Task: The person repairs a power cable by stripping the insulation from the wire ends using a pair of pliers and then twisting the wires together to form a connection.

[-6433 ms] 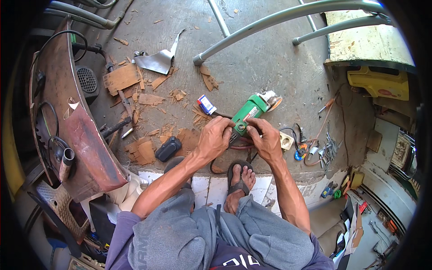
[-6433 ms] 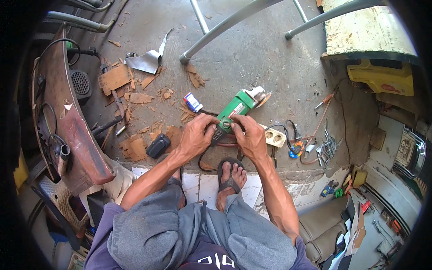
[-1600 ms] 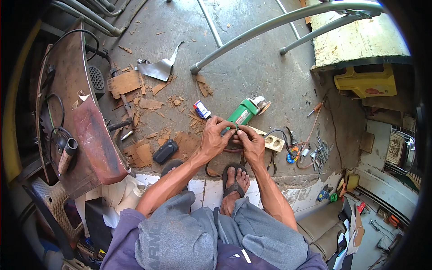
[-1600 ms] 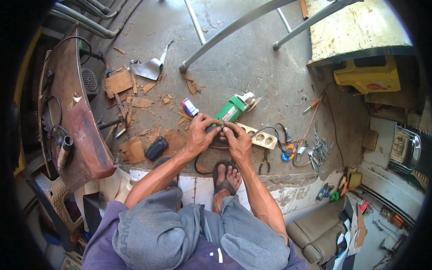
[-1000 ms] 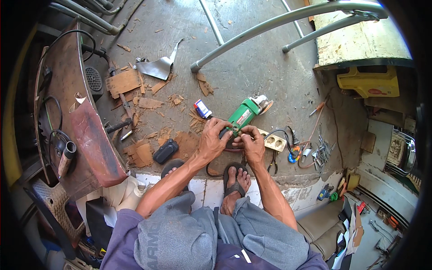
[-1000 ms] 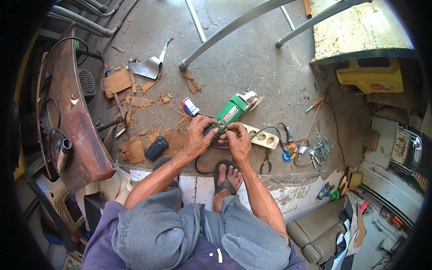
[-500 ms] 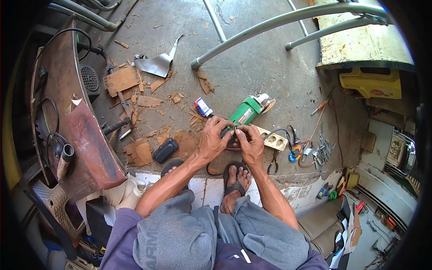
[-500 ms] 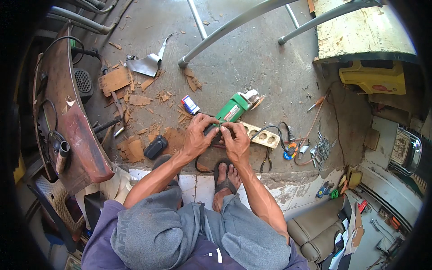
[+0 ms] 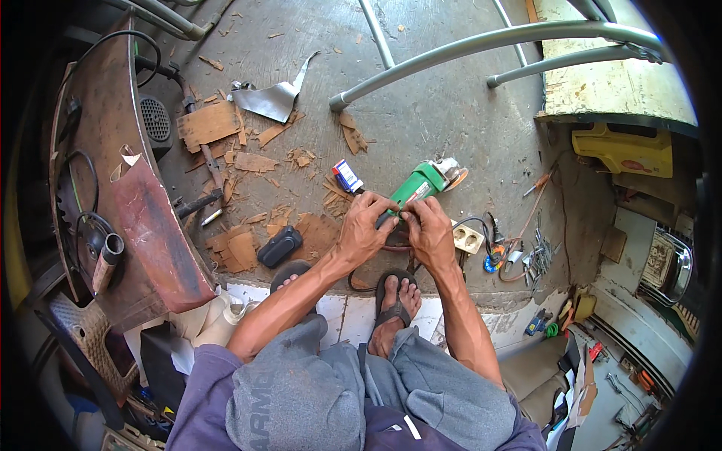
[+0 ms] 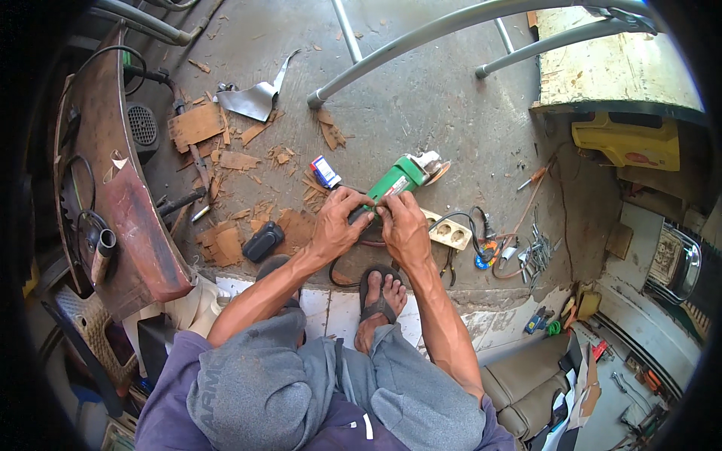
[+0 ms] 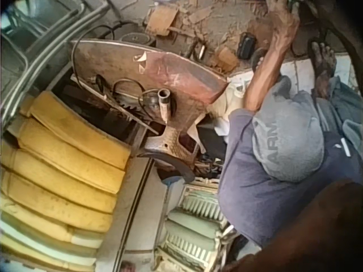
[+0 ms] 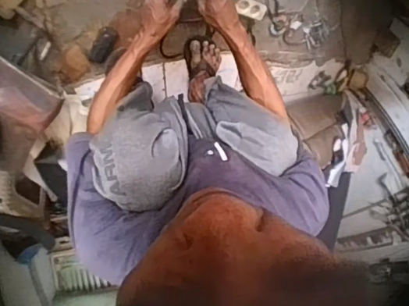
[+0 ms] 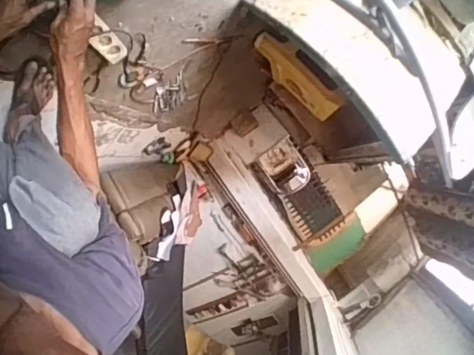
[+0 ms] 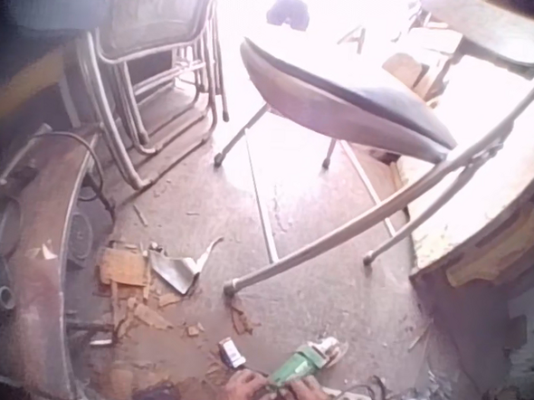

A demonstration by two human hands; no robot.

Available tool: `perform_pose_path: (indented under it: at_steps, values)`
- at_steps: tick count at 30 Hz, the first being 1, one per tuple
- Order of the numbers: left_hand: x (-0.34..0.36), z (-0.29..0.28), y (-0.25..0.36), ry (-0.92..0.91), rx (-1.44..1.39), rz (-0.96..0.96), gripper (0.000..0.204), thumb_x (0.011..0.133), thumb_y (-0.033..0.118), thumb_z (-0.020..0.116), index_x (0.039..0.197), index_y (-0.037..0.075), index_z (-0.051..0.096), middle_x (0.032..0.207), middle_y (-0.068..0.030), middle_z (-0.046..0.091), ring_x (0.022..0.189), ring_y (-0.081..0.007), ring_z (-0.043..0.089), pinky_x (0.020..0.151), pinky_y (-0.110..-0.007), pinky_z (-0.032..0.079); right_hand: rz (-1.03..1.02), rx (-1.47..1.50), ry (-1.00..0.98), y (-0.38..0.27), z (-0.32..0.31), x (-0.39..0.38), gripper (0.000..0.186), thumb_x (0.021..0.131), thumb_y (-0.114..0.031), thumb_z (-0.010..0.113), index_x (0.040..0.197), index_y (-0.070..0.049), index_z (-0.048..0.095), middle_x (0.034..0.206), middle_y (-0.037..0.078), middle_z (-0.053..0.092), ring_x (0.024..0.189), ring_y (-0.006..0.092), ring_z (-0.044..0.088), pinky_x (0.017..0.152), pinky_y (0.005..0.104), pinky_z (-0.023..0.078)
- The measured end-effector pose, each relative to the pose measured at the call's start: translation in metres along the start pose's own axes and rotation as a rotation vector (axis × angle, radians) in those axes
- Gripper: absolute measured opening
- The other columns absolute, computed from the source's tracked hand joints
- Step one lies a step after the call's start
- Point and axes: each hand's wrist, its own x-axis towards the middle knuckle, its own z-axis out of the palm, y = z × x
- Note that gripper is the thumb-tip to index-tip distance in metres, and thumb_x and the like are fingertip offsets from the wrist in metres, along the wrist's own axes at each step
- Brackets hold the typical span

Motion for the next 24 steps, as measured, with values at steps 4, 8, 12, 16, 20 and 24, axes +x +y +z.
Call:
perform_pose_path:
  at_steps: [4,8,12,16,20,24]
  values:
    - [0.0,0.0,0.0,-0.003,-0.008,-0.004,0.024,0.083,0.009,0.076,0.107,0.006,0.07,0.1,-0.0114,0.063,0.099,-0.0313,0.061,0.087,-0.042,0.049,0.012,-0.019,-0.052,-0.002,-0.005,0.008,0.009,0.087,-0.004,0.07,0.095,-0.001,0.066,0.088,0.017,0.061,0.083,0.0377,0.064,0.072,0.0456,0.051]
    - [0.002,-0.001,0.0,-0.008,-0.015,-0.001,0.024,0.084,0.009,0.076,0.106,0.006,0.07,0.1,-0.0115,0.063,0.099,-0.0315,0.061,0.087,-0.042,0.049,0.065,0.053,-0.106,0.004,-0.011,0.015,0.012,0.085,-0.006,0.072,0.095,-0.001,0.067,0.086,0.017,0.062,0.082,0.0363,0.064,0.072,0.0444,0.051]
    - [0.001,-0.002,0.0,-0.02,-0.022,-0.02,0.024,0.084,0.009,0.076,0.106,0.006,0.07,0.101,-0.0116,0.063,0.099,-0.0315,0.061,0.087,-0.042,0.049,0.15,0.116,-0.143,0.006,-0.014,0.018,0.015,0.084,-0.009,0.074,0.095,0.0,0.068,0.086,0.017,0.064,0.081,0.0348,0.065,0.073,0.0421,0.051]
    - [0.001,-0.003,0.001,-0.023,-0.017,-0.022,0.024,0.084,0.009,0.076,0.107,0.006,0.07,0.1,-0.0114,0.063,0.098,-0.0311,0.061,0.087,-0.042,0.049,0.173,0.097,-0.18,0.004,-0.017,0.022,0.016,0.084,-0.012,0.074,0.094,0.0,0.069,0.088,0.018,0.066,0.082,0.0347,0.066,0.074,0.042,0.051]
    - [0.002,-0.001,0.003,-0.023,-0.024,-0.018,0.024,0.083,0.009,0.076,0.106,0.006,0.07,0.1,-0.0112,0.063,0.097,-0.0309,0.061,0.087,-0.042,0.049,0.166,-0.002,-0.223,0.003,-0.018,0.026,0.016,0.085,-0.012,0.074,0.094,0.0,0.07,0.089,0.019,0.067,0.085,0.0361,0.067,0.075,0.0435,0.052]
    - [0.003,-0.002,0.001,-0.022,-0.019,-0.007,0.023,0.083,0.008,0.075,0.106,0.006,0.071,0.098,-0.0113,0.062,0.097,-0.0311,0.061,0.087,-0.042,0.049,0.189,-0.05,-0.277,0.0,-0.018,0.034,0.016,0.084,-0.012,0.073,0.094,0.0,0.07,0.089,0.021,0.067,0.087,0.0385,0.068,0.077,0.0451,0.052]
